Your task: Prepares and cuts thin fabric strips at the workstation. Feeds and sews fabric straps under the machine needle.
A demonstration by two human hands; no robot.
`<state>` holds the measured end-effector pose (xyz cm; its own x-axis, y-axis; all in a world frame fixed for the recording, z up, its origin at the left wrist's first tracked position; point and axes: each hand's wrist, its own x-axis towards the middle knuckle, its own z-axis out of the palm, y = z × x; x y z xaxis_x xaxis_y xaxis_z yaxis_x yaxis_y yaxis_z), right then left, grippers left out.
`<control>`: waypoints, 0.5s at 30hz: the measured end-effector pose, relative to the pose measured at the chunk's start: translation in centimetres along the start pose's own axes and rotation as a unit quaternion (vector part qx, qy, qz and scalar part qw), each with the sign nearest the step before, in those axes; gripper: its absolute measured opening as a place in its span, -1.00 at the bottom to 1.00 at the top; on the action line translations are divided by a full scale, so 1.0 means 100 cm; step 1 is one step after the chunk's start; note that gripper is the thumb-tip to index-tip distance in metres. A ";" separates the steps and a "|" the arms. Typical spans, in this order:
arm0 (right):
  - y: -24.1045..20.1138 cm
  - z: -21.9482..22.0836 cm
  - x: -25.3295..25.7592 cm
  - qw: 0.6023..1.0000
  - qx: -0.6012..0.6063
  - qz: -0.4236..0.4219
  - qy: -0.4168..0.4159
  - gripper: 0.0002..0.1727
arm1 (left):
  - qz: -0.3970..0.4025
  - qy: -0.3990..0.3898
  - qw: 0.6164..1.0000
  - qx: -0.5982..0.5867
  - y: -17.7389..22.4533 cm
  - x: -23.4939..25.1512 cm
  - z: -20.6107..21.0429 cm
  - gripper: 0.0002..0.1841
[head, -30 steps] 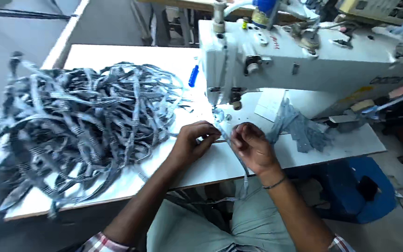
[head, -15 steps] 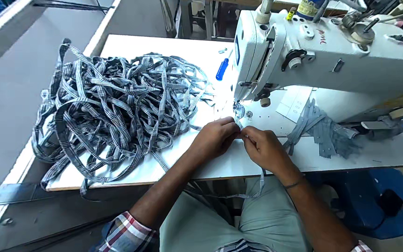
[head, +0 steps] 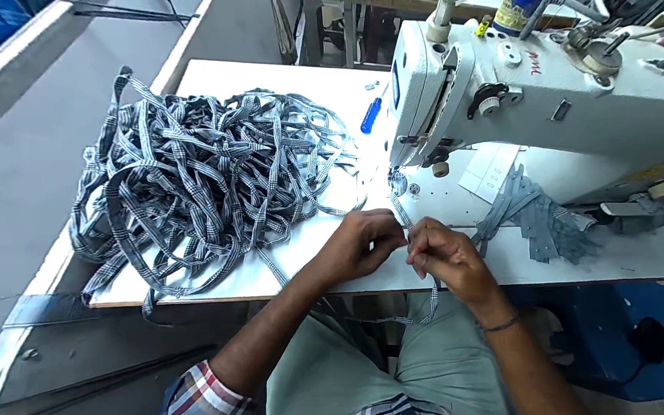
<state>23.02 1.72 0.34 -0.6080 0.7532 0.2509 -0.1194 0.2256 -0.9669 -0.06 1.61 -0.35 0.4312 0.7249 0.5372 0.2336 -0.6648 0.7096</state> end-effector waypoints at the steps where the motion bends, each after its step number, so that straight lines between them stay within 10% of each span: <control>1: 0.002 0.000 -0.006 0.999 0.053 0.002 -0.001 -0.91 | -0.008 0.001 1.000 -0.011 0.005 -0.004 0.002 -0.85; 9: 0.004 0.008 0.000 0.935 0.344 -0.086 0.031 -0.80 | -0.011 0.028 0.998 -0.058 0.005 -0.005 0.001 -0.86; 15: -0.016 0.007 0.015 0.968 -0.219 -0.043 0.111 -0.83 | -0.022 -0.026 0.995 0.097 0.004 0.000 -0.010 -0.89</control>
<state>21.79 2.06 2.20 -0.4217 0.8234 0.3797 0.2125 0.4968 -0.8414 -0.80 1.52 0.43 0.4598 0.7472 0.4799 0.4144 -0.6585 0.6282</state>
